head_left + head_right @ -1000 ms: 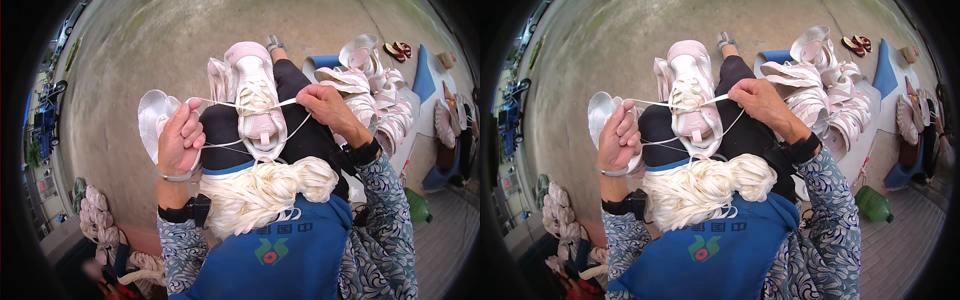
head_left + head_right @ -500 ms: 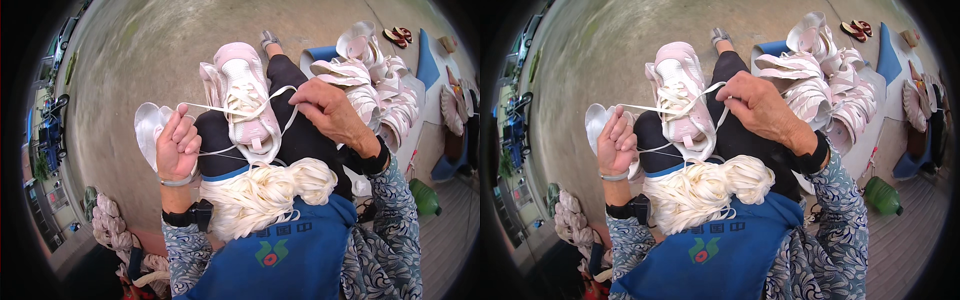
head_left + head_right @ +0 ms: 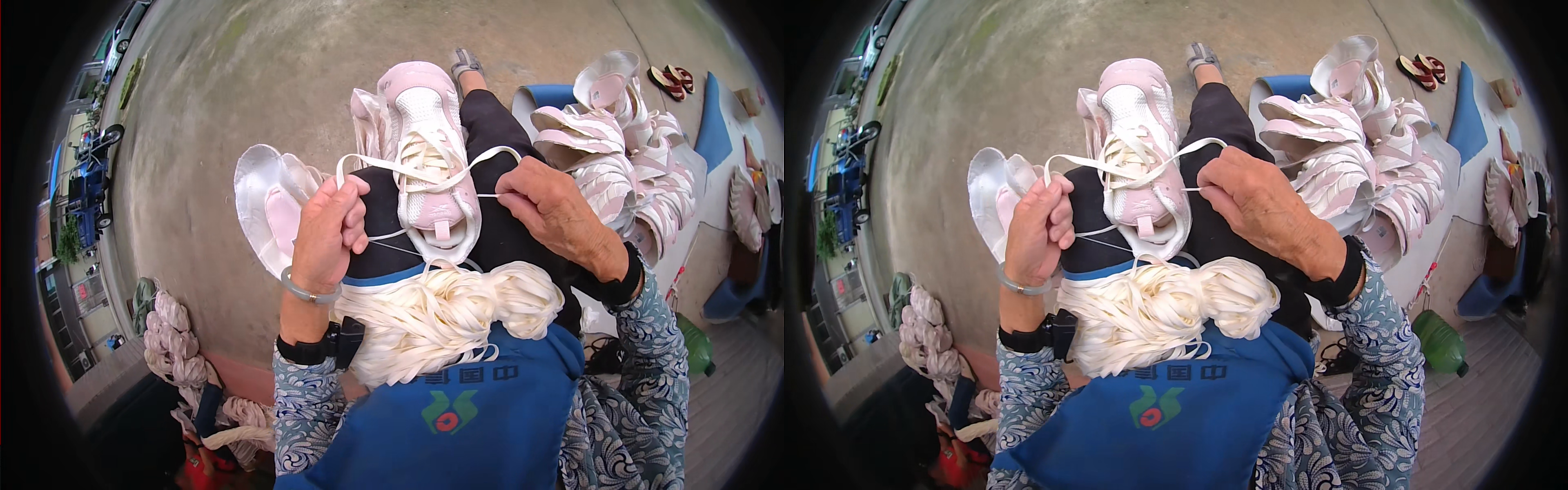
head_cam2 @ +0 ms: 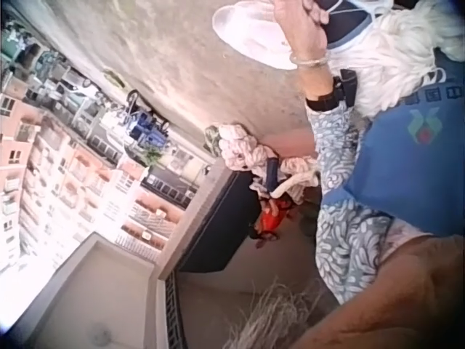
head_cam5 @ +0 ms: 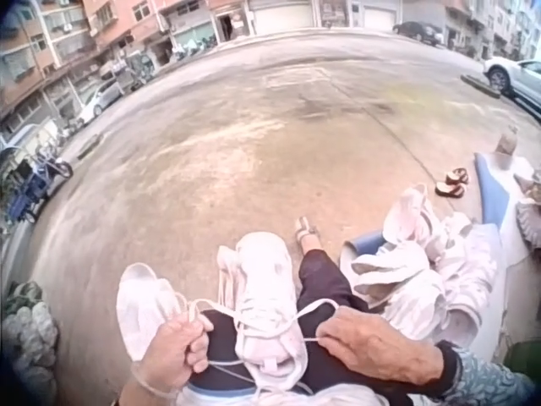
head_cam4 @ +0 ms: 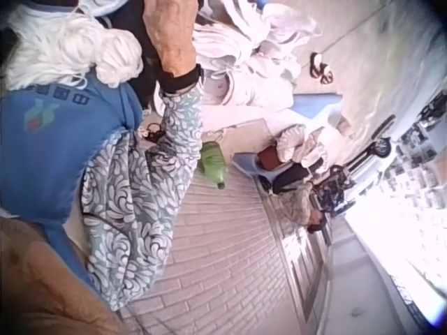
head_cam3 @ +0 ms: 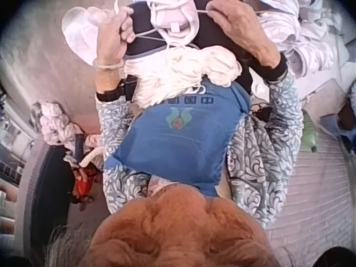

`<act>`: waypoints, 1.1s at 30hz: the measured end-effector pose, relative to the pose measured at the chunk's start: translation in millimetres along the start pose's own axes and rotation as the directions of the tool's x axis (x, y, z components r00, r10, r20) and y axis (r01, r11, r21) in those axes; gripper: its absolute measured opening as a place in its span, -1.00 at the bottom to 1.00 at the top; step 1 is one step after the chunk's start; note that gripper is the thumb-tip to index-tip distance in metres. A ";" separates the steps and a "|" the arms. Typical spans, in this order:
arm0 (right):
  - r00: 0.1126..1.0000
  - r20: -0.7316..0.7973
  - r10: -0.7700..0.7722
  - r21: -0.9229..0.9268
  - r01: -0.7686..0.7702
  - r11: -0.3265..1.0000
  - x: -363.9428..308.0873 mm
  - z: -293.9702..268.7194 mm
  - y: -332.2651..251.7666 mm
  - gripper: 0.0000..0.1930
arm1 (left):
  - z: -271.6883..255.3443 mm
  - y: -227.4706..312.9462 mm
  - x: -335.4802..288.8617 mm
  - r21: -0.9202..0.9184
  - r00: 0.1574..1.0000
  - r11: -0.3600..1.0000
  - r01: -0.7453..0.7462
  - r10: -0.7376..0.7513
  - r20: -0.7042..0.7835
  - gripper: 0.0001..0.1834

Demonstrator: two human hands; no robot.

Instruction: Lacing a pink and white sneaker while sitting outside.

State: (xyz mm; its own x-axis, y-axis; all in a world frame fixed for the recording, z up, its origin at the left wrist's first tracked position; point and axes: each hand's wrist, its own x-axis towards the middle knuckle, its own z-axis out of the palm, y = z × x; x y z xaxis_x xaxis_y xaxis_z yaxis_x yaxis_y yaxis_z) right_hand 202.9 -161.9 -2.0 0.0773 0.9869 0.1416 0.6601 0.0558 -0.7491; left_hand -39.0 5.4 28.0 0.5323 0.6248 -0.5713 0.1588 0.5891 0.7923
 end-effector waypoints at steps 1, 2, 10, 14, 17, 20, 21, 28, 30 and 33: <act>0.999 -0.006 0.046 0.021 -0.045 0.999 1.1 -0.3 -2.7 -0.95 | 3.1 -1.7 -3.2 -0.012 1.000 1.000 -0.003 0.003 -0.003 -0.82; 0.996 -0.014 0.088 0.039 -0.087 0.995 4.0 -0.8 -6.0 -0.95 | 4.1 -1.3 -5.0 0.017 1.000 1.000 0.007 -0.008 0.012 -0.82; 0.965 0.070 0.252 0.143 -0.260 0.955 18.4 -3.7 -34.0 -0.95 | -9.9 -9.5 -0.6 0.490 0.868 0.725 -0.483 0.471 0.159 -0.70; 0.977 0.057 0.205 -0.018 -0.204 0.979 18.3 -2.9 -28.3 -0.94 | -23.0 1.1 -0.2 0.729 0.735 0.385 -0.567 0.635 0.236 -0.67; 0.942 0.075 0.326 0.024 -0.329 0.944 15.0 -2.8 -31.1 -0.94 | -21.2 2.1 -7.1 0.374 0.970 0.895 -0.242 0.225 0.090 -0.68; 0.875 0.105 0.472 0.179 -0.483 0.857 15.1 -2.7 -39.0 -0.93 | -24.3 -6.6 -1.4 0.181 0.979 0.966 -0.187 0.168 0.114 -0.71; 0.865 0.118 0.488 0.193 -0.502 0.843 16.1 -3.6 -42.9 -0.92 | -25.1 -8.7 -0.8 0.093 0.975 0.978 -0.188 0.175 0.134 -0.72; 0.973 0.098 0.209 -0.164 -0.191 0.968 46.1 14.4 -79.9 -0.73 | -30.2 -8.9 4.6 0.168 0.956 0.948 -0.270 0.242 0.167 -0.72; 0.987 0.095 0.132 -0.252 -0.105 0.962 52.1 21.1 -75.5 -0.73 | -28.6 -3.4 7.7 0.279 0.927 0.885 -0.372 0.342 0.152 -0.71; 0.995 0.096 0.031 -0.371 0.007 0.929 57.3 29.1 -72.0 -0.77 | -31.0 -1.2 11.1 0.129 0.971 0.974 -0.186 0.162 0.176 -0.71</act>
State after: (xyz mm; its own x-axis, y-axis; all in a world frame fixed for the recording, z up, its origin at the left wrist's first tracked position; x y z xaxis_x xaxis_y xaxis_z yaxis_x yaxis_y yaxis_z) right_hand 138.1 -105.0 41.3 0.0254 0.9982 0.0552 0.8908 0.0025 -0.4544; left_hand -59.1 27.5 14.1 0.6886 0.6124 -0.3883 0.1629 0.3912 0.9058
